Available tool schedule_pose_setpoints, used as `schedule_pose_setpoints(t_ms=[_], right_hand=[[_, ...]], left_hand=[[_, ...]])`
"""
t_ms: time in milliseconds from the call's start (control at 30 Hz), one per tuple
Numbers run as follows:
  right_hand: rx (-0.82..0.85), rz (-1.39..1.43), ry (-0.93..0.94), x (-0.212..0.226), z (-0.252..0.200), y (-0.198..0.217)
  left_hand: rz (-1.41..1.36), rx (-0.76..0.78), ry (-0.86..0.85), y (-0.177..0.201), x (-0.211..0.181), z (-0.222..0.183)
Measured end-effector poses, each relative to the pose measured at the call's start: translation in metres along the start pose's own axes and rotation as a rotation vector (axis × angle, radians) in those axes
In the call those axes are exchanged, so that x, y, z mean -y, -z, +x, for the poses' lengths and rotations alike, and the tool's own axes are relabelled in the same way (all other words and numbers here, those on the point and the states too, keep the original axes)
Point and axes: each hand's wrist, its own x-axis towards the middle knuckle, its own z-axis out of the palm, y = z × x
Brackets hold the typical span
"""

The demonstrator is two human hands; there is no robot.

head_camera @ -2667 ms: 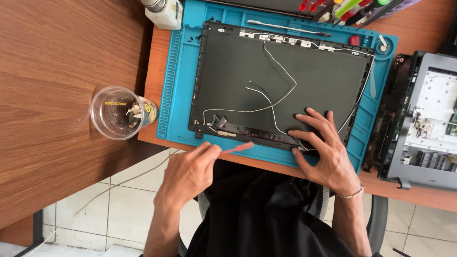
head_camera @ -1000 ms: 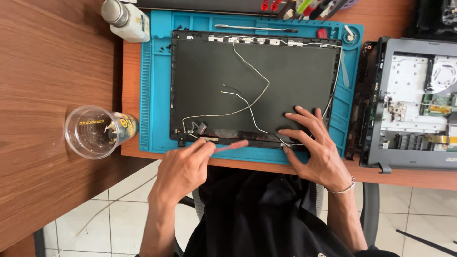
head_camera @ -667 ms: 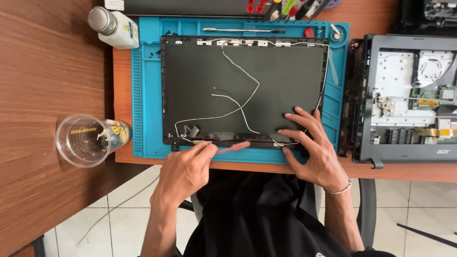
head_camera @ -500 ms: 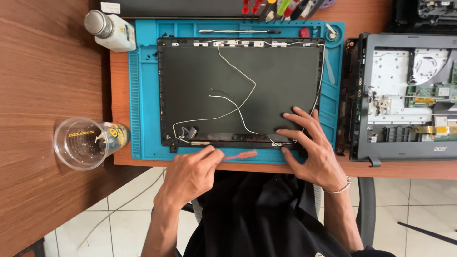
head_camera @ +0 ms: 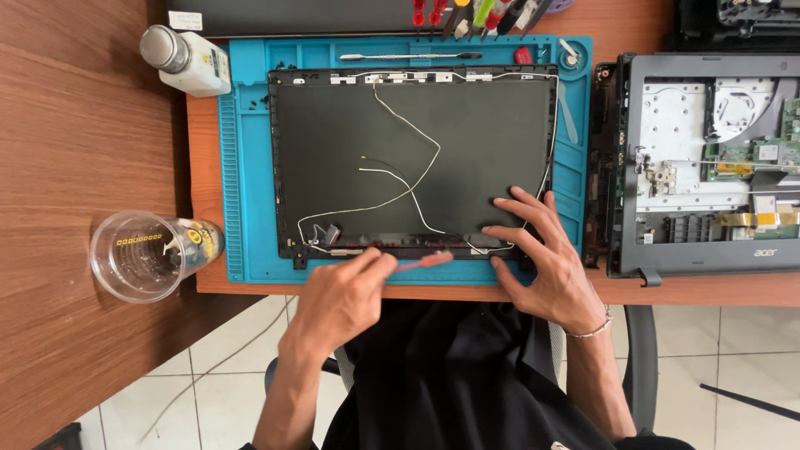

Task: The person uses a red pry tool to detach the bezel from the edges of a laptop screen and then handles the internal wiring and components within the open display panel.

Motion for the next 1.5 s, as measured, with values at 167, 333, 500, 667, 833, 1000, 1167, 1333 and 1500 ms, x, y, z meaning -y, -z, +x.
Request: schedule_pose_setpoints(t_ms=[167,333,500,667,833,1000,1167,1333,1500], right_hand=[[-0.013,0.008,-0.009,-0.001,-0.002,0.001],[-0.059,0.04,-0.015,-0.003,-0.003,-0.001],[-0.156,0.062,-0.065,-0.001,-0.001,-0.003],[-0.201,0.122,-0.136,0.001,0.003,-0.003],[-0.247,0.286,-0.198,-0.003,0.008,-0.006],[-0.33,0.492,-0.257,-0.012,0.011,-0.01],[-0.385,0.601,-0.248,-0.019,0.013,-0.012],[-0.43,0.734,-0.214,-0.026,0.014,-0.012],[-0.445,0.859,-0.229,-0.03,0.015,-0.012]], left_hand=[[-0.032,0.004,-0.008,-0.001,-0.001,-0.001],[0.014,-0.004,-0.026,-0.009,-0.006,0.002],[-0.093,-0.166,0.068,0.007,-0.008,-0.006],[-0.071,-0.509,0.288,0.041,0.008,-0.014],[-0.144,-0.625,0.544,0.046,0.024,-0.003],[-0.124,-0.544,0.561,0.038,0.046,0.017],[-0.214,-0.584,0.642,0.034,0.052,0.028],[-0.288,-0.65,0.657,0.034,0.052,0.031],[-0.375,-0.703,0.606,0.032,0.055,0.032]])
